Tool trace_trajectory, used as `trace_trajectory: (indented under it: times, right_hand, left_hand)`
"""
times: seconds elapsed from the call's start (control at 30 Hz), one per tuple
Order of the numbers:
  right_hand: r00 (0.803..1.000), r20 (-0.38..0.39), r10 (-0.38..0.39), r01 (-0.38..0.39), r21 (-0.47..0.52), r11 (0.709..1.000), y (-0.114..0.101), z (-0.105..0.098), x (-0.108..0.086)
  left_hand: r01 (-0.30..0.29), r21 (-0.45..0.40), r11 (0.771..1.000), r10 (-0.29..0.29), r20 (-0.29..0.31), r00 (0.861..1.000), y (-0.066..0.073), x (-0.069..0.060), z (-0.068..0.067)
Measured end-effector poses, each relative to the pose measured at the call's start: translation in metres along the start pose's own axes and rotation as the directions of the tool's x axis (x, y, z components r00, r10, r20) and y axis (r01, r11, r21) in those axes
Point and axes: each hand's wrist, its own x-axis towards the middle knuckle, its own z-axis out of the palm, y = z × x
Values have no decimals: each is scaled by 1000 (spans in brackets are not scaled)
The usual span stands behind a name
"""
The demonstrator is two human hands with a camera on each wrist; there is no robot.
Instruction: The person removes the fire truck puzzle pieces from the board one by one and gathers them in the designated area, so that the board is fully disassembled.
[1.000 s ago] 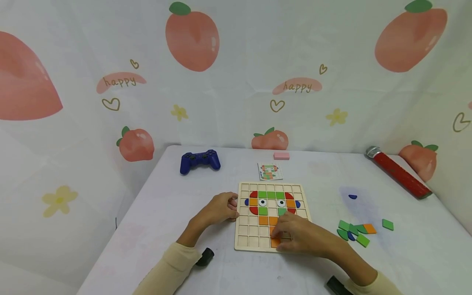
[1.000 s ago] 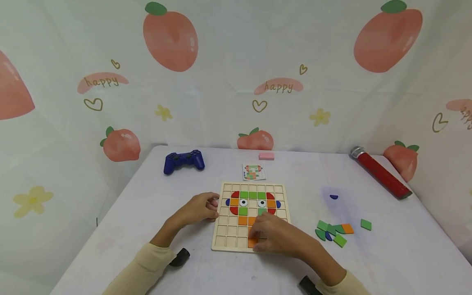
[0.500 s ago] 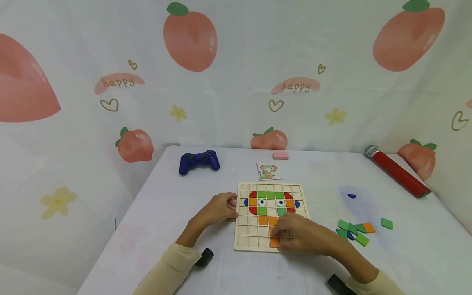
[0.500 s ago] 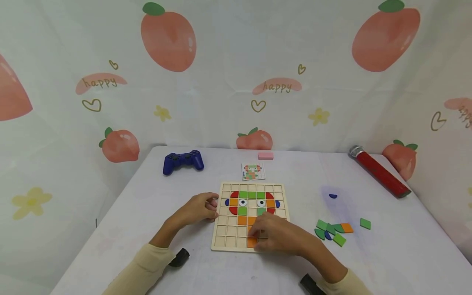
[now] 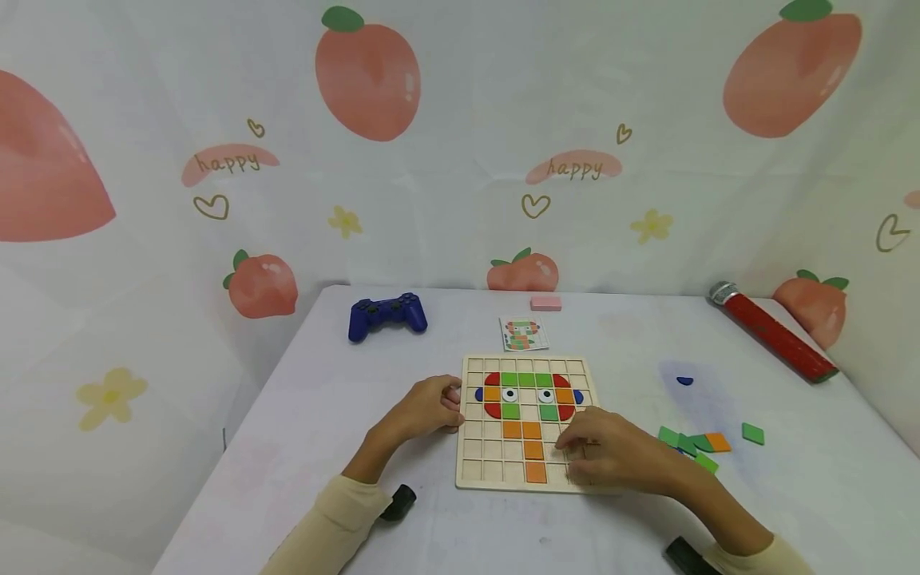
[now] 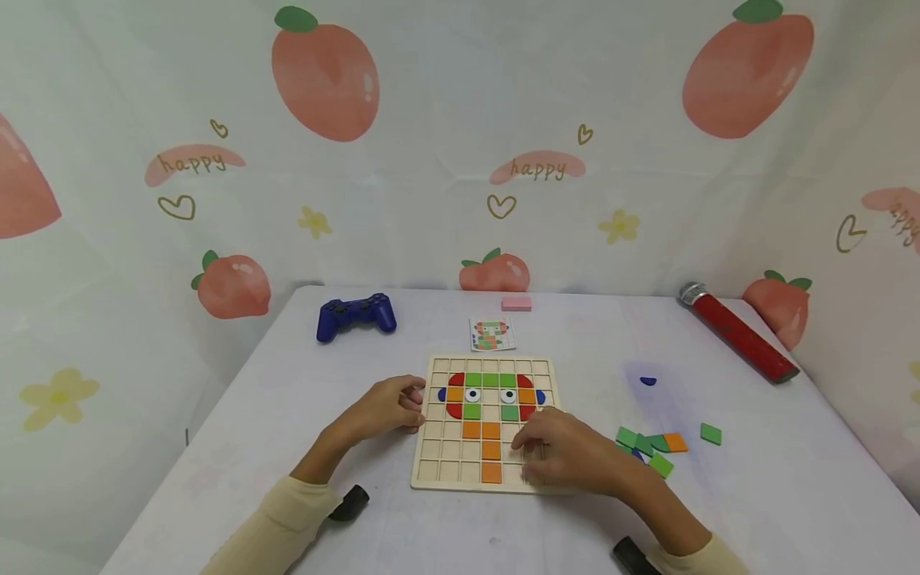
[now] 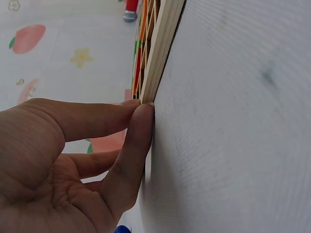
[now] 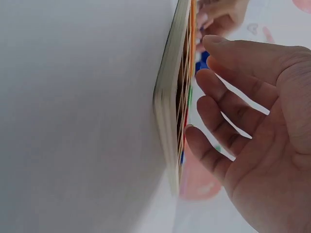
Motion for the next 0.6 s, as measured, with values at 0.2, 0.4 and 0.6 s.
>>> trace_trajectory:
  times: [0.2, 0.4, 0.6]
  right_hand:
    - [993, -115, 18, -24, -50, 998, 21, -11, -23]
    - [977, -199, 71, -82, -49, 995, 43, -24, -48]
    - [961, -233, 151, -166, -46, 985, 65, -37, -66]
  left_hand:
    - [-1, -3, 1000, 1, 5, 1000, 1, -1, 0]
    - [3, 3, 1000, -3, 9, 1000, 1, -1, 0]
    - [5, 10, 1000, -5, 5, 1000, 1, -1, 1]
